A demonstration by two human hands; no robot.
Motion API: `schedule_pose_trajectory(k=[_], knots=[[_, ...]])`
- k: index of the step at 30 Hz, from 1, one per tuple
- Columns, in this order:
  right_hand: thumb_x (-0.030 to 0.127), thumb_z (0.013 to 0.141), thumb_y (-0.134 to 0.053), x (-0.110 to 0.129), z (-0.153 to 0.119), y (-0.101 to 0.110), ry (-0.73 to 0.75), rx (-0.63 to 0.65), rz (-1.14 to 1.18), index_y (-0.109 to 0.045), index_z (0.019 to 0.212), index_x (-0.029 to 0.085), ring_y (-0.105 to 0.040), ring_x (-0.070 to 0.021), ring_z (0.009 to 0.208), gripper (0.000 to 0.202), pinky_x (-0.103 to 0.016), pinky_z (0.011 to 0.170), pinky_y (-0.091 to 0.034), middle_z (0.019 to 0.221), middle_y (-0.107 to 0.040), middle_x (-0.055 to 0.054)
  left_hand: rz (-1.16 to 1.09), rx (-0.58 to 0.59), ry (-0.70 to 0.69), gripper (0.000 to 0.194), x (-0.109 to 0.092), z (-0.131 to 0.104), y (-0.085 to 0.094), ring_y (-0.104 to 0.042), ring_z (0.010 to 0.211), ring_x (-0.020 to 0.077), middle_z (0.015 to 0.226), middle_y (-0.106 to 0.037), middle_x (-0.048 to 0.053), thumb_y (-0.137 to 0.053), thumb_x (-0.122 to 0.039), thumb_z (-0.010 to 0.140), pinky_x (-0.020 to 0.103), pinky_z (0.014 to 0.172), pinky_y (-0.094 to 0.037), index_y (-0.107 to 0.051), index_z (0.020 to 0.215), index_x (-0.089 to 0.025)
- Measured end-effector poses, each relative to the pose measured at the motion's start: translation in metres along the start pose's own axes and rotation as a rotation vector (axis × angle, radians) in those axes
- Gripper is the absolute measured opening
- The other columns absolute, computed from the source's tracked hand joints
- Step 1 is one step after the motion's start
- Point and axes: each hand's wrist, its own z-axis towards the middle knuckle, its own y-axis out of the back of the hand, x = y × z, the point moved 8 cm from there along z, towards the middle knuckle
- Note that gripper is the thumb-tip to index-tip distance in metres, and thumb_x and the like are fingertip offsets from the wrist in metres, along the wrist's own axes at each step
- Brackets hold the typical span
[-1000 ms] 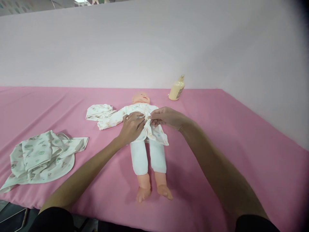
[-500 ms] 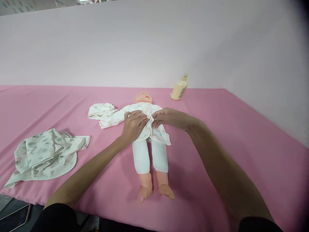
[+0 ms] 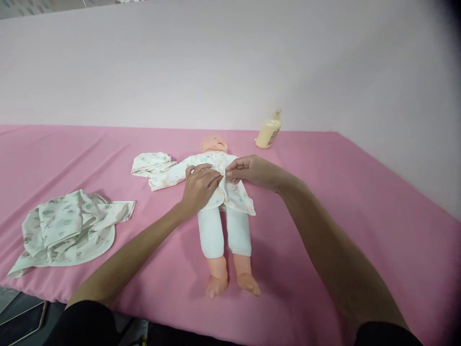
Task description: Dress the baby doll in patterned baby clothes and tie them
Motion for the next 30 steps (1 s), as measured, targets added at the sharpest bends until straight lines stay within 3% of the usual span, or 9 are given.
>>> schedule_pose_trajectory(k=[8, 14, 23, 30], knots=[[0.042, 0.077, -0.071, 0.005, 0.004, -0.005, 0.159, -0.063, -0.137, -0.069, 0.079, 0.019, -0.060, -0.0164, 0.073, 0.023, -0.029, 0.066, -0.046, 0.079, -0.068, -0.002, -0.080, 0.038, 0.056, 0.018, 0.001, 0.001, 0.000, -0.055, 0.117, 0.0214, 0.100, -0.074, 0.001, -0.053, -0.019, 0.095, 0.040, 0.101, -0.031, -0.070, 0.091, -0.022], [0.036, 0.087, -0.061, 0.011, 0.007, -0.008, 0.331, -0.173, -0.381, -0.067, 0.077, 0.019, -0.053, -0.0140, 0.064, 0.021, -0.028, 0.061, -0.038, 0.070, -0.064, -0.001, -0.111, 0.066, 0.101, 0.016, 0.006, 0.002, 0.000, -0.054, 0.112, 0.0212, 0.099, -0.073, 0.002, -0.054, -0.018, 0.094, 0.039, 0.098, -0.034, -0.069, 0.091, -0.022], [0.033, 0.091, -0.054, 0.018, 0.000, -0.010, 0.301, -0.070, -0.445, -0.071, 0.083, 0.021, -0.060, -0.0165, 0.074, 0.022, -0.028, 0.064, -0.040, 0.084, -0.071, -0.002, -0.100, 0.078, 0.072, 0.019, 0.010, 0.001, -0.002, -0.054, 0.109, 0.0202, 0.097, -0.071, 0.002, -0.049, -0.021, 0.098, 0.039, 0.095, -0.033, -0.067, 0.091, -0.022], [0.032, 0.093, -0.053, 0.019, 0.002, -0.013, 0.380, -0.108, -0.528, -0.068, 0.080, 0.021, -0.055, -0.0148, 0.064, 0.023, -0.028, 0.061, -0.036, 0.071, -0.066, -0.001, -0.105, 0.098, 0.056, 0.022, 0.009, 0.001, -0.002, -0.054, 0.107, 0.0195, 0.099, -0.070, 0.003, -0.046, -0.021, 0.099, 0.038, 0.093, -0.033, -0.068, 0.094, -0.022]])
